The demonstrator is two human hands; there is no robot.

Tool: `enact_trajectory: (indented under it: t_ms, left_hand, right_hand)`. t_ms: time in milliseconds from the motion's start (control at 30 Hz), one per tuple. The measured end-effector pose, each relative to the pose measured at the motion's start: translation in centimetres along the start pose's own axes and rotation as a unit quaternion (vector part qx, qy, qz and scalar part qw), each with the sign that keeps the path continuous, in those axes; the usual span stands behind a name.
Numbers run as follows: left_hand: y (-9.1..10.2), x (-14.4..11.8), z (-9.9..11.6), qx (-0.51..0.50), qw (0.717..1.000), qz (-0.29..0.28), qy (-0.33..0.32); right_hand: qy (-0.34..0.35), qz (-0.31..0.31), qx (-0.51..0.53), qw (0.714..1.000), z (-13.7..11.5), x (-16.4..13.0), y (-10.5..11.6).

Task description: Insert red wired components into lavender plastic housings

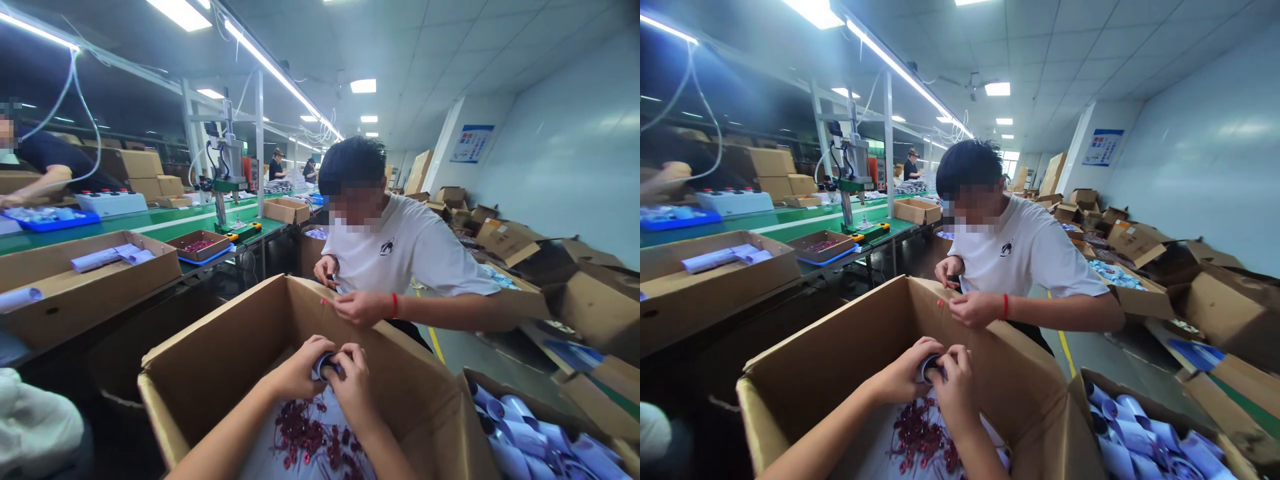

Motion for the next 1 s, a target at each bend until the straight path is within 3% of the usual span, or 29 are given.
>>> enact_trajectory:
  t_ms: [133, 300, 567, 733, 900, 1000]
  left_hand:
    - [-0.1, -0.4, -0.4, -0.015, 1.000, 0.001, 0.014]
    - [-0.2, -0.8, -0.8, -0.025, 0.999, -0.014, 0.044]
    - [-0.6, -0.3, -0.3, -0.082, 0.996, -0.007, 0.042]
    - [-1.0, -0.2, 0.1, -0.061, 0.998, 0.007, 0.000]
    - [-1.6, -0.1, 0.0, -0.031, 0.999, -0.007, 0.024]
    - [-1.9, -0.2, -0.3, -0.014, 0.999, -0.021, 0.032]
  right_hand:
    - [0.002, -0.007, 0.058, 0.998, 0.2, 0.4, 0.1]
    - [-0.006, -0.108, 0.107, 0.988, -0.6, 0.8, 0.6]
    - [-0.071, 0.045, 0.091, 0.992, -0.5, 0.5, 0.6]
    - [-0.150, 0.002, 0.146, 0.978, -0.2, 0.4, 0.4]
    - [-0.195, -0.038, 0.219, 0.955, 0.0, 0.2, 0.1]
    - [-0.190, -0.041, 0.218, 0.956, 0.1, 0.0, -0.1]
Point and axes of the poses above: each hand's wrist, its own x-axis towards the middle knuckle, its own y-axis out of the back of the hand, z = x × y, the point moved 3 cm from there along x, towards the middle knuckle, and after that the axes turned 4 degrees about y, right-handed, at the moved point
